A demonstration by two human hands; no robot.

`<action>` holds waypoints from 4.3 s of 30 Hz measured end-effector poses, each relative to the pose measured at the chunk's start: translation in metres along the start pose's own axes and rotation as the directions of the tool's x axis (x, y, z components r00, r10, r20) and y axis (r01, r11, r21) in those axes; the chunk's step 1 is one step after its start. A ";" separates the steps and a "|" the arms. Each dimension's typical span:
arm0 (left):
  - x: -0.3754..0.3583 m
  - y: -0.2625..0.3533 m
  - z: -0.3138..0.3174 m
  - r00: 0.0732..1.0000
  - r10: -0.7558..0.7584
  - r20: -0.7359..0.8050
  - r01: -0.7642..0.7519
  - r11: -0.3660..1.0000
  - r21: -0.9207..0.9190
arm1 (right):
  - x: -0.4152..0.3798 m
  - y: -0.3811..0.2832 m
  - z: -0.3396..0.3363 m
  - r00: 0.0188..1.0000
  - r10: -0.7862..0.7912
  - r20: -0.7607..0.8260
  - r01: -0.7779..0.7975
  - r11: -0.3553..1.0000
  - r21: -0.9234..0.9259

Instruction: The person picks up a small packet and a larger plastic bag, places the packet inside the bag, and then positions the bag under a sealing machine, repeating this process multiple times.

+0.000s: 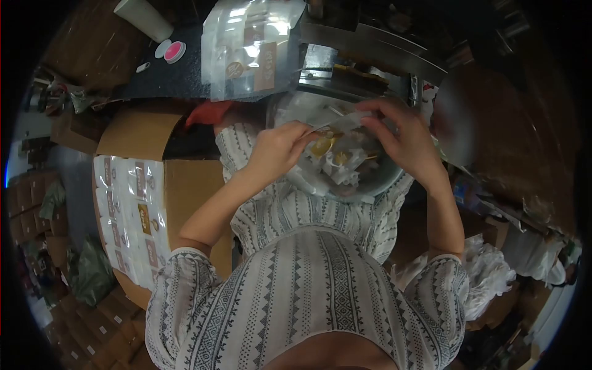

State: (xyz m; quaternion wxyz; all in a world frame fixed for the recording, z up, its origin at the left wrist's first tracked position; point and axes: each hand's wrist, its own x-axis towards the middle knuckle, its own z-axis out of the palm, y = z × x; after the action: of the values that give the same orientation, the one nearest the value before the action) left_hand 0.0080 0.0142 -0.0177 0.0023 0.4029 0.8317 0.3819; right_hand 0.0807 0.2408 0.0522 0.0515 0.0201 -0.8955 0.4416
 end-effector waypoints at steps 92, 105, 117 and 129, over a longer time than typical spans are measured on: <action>0.086 -0.013 0.050 0.795 -0.406 0.451 0.598 0.396 -0.697 | -0.010 0.062 -0.036 0.918 0.199 -0.344 -0.284 0.934 -0.217; 0.035 -0.096 -0.010 0.969 0.107 -0.225 0.064 0.767 0.638 | -0.020 0.091 -0.056 0.868 0.228 -0.441 -0.420 0.811 -0.407; 0.005 0.001 -0.034 0.965 0.007 -0.264 0.062 0.965 0.254 | 0.023 0.009 0.018 0.927 -0.356 -0.117 0.325 0.919 -0.226; 0.077 -0.009 0.043 0.823 -0.391 0.411 0.567 0.584 -0.581 | -0.008 0.042 -0.030 0.967 0.125 -0.221 -0.174 0.960 -0.220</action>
State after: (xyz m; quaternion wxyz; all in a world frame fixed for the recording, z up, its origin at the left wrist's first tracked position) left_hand -0.0363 0.0892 -0.0303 0.3534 0.1742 0.7026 0.5926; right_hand 0.0870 0.2908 0.0362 0.1115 -0.0999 -0.9307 0.3338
